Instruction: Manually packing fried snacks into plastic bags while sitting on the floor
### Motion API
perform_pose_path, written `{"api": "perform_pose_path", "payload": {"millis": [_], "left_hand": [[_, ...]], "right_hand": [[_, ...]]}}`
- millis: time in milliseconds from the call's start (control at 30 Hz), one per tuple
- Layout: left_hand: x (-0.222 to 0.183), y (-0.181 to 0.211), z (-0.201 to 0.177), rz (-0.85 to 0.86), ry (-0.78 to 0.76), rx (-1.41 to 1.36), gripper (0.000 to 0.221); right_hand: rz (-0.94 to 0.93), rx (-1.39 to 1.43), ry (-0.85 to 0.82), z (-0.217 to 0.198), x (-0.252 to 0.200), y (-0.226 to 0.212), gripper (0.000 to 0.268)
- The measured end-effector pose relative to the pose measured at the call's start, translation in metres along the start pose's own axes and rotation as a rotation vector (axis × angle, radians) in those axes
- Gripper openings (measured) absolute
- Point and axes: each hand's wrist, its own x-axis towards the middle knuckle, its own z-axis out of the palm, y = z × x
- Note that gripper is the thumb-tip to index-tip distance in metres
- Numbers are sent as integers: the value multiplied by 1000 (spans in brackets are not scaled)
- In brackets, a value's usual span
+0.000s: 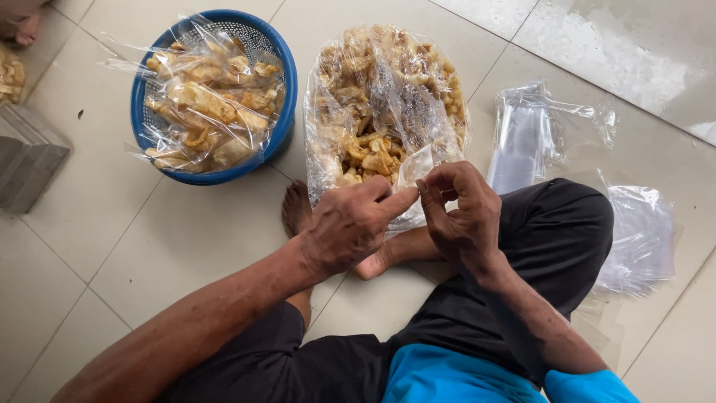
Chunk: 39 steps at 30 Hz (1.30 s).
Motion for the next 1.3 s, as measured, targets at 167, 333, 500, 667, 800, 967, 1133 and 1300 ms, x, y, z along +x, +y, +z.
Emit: {"api": "perform_pose_path", "payload": {"millis": [167,333,500,667,800,967,1133,1300], "left_hand": [[-13,-15,34,-9,-155,117,38],[-21,-16,46,-150,-291,90,40],[-25,-31,73,-40,-322,35,34],[-16,-23,38,-51,-421,-112,19],[-15,-25,44,-17,-484,-122,18],[-19,-25,50,25,-436,-136,16],[-22,-30,62,54,-514,-86,19],[-19,-20,56,-12,-644,-326,31]], "right_hand": [[75,28,5,2,-8,3,12],[132,92,-68,5,-18,14,11],[50,-6,-207,-9,-11,10,17],[-121,-47,-445,-34,0,8,37],[-281,-202,-731,-46,1,36,65],[-380,-408,-699,-55,5,29,36],[-479,-417,-715,-58,-6,41,31],[-407,-659,-875,-57,-13,49,33]]}}
